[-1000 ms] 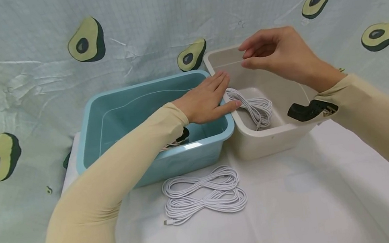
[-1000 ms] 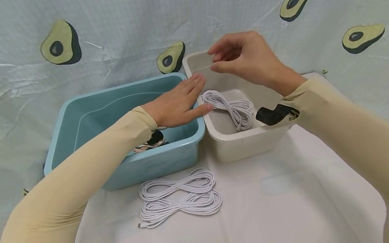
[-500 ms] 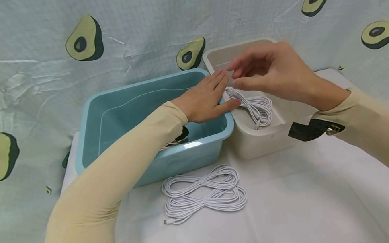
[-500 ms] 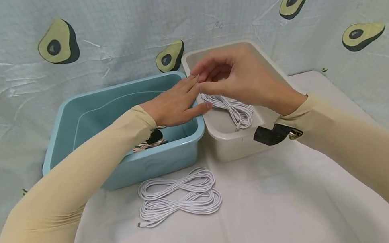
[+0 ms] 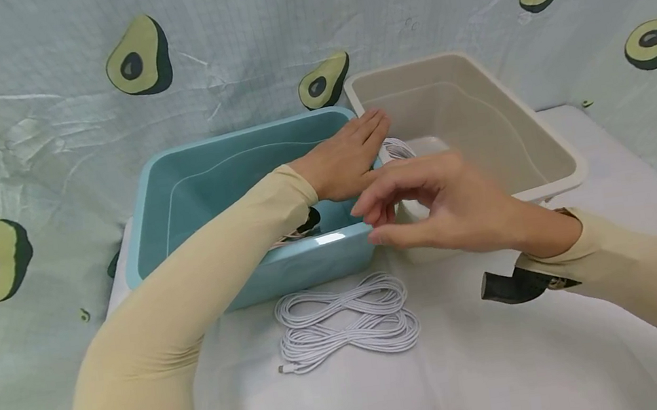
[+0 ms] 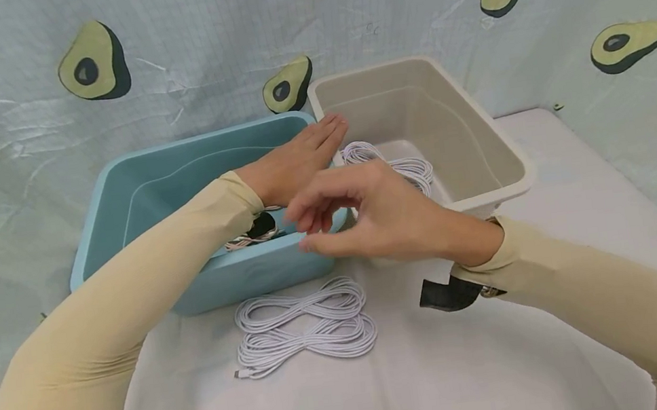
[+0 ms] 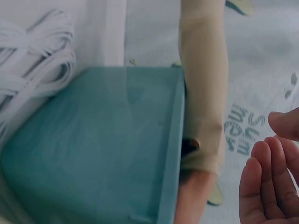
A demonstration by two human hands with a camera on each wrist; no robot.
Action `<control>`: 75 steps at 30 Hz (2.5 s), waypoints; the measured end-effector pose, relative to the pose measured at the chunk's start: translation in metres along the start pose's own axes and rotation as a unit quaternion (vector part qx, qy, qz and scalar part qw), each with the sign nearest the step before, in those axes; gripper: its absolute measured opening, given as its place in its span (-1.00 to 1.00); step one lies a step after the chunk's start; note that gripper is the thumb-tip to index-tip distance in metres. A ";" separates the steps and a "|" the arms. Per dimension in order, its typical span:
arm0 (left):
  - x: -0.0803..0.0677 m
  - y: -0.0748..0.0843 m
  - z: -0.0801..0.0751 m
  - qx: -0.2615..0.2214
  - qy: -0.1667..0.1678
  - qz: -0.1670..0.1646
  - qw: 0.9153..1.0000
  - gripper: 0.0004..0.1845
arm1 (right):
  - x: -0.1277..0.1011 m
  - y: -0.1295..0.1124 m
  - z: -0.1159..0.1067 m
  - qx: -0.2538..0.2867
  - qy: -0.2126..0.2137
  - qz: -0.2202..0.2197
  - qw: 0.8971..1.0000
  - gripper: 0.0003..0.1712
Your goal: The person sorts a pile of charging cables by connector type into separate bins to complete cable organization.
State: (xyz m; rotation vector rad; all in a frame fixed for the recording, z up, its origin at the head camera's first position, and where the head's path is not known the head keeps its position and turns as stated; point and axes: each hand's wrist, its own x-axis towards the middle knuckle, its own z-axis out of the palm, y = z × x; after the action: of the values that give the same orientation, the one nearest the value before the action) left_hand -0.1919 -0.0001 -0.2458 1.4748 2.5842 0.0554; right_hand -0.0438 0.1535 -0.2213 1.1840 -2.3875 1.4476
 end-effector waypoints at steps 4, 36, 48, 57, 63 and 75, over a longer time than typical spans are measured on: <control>0.000 0.000 -0.002 -0.030 0.001 -0.014 0.999 -0.05 | -0.006 0.002 0.018 0.008 -0.027 -0.026 0.999 -0.66; -0.001 0.004 -0.001 -0.041 -0.004 -0.030 0.999 -0.03 | -0.052 0.073 0.121 -0.032 -0.191 0.065 0.979 -0.60; -0.001 0.004 -0.002 -0.036 -0.011 -0.030 0.999 -0.03 | -0.057 0.073 0.139 -0.138 -0.198 0.042 0.970 -0.60; 0.000 0.005 -0.003 -0.034 -0.014 -0.030 0.999 -0.02 | -0.058 0.073 0.146 -0.122 -0.189 0.064 0.972 -0.52; -0.001 0.005 -0.004 -0.036 -0.013 -0.031 0.999 -0.02 | -0.059 0.071 0.147 -0.084 -0.209 0.100 0.969 -0.53; -0.003 0.001 -0.002 -0.042 -0.007 -0.031 0.999 -0.02 | -0.065 0.054 0.138 -0.068 -0.252 0.097 0.960 -0.52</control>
State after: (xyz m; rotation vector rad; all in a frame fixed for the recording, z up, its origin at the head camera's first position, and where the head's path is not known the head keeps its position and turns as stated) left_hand -0.1898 -0.0020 -0.2434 1.3604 2.5809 0.1418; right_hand 0.0052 0.0935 -0.3638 1.4606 -2.9552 1.0984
